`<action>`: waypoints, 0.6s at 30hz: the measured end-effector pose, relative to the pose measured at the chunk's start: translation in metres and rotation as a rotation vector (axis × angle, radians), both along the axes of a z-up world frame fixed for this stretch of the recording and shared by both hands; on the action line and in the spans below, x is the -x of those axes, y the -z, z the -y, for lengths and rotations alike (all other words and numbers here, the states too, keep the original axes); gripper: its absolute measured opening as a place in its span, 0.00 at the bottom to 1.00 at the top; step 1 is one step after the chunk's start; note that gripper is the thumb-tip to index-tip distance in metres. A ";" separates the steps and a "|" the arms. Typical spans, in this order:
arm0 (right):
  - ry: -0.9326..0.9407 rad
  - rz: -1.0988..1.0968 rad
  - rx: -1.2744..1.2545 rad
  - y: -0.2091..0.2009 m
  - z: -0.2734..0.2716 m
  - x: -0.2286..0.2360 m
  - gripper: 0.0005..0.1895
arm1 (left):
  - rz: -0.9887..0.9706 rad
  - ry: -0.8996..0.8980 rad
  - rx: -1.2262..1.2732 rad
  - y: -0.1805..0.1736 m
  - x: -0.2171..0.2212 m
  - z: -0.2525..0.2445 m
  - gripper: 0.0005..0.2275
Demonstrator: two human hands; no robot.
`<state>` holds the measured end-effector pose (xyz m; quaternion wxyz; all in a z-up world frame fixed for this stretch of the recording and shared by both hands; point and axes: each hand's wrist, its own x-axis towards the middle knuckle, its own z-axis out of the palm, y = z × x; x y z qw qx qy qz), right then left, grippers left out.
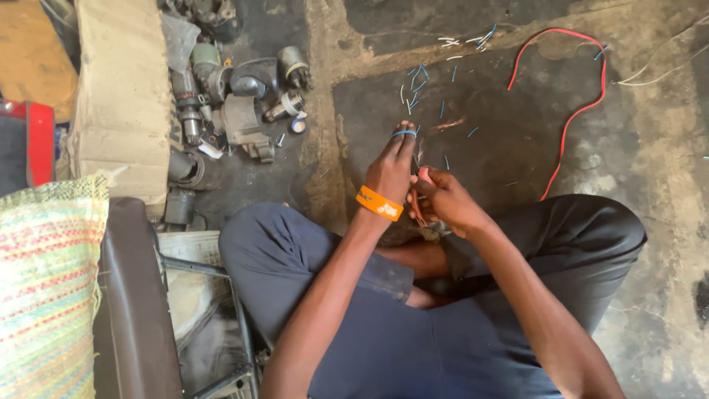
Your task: The person sits on the floor and uses pliers to strip insulation from multiple copper wires. They repeatedly grip the wire ends, cut the insulation, and pull it off to expose the copper strands, discarding the insulation pieces onto the floor.
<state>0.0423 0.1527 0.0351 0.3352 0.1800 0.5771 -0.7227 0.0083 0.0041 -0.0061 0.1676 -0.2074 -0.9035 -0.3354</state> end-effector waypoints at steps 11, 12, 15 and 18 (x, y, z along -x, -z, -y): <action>-0.091 -0.590 -0.618 -0.001 -0.017 0.000 0.10 | 0.161 -0.025 0.097 -0.015 -0.006 -0.024 0.09; -0.114 -0.617 -0.624 -0.004 -0.018 0.001 0.10 | 0.182 -0.015 0.107 -0.017 -0.003 -0.020 0.09; -0.146 -0.557 -0.557 -0.010 -0.024 0.003 0.12 | 0.251 0.050 0.000 -0.024 0.004 -0.012 0.10; -0.143 -0.585 -0.516 -0.013 -0.025 0.006 0.11 | 0.388 0.141 -0.084 -0.029 0.013 -0.003 0.09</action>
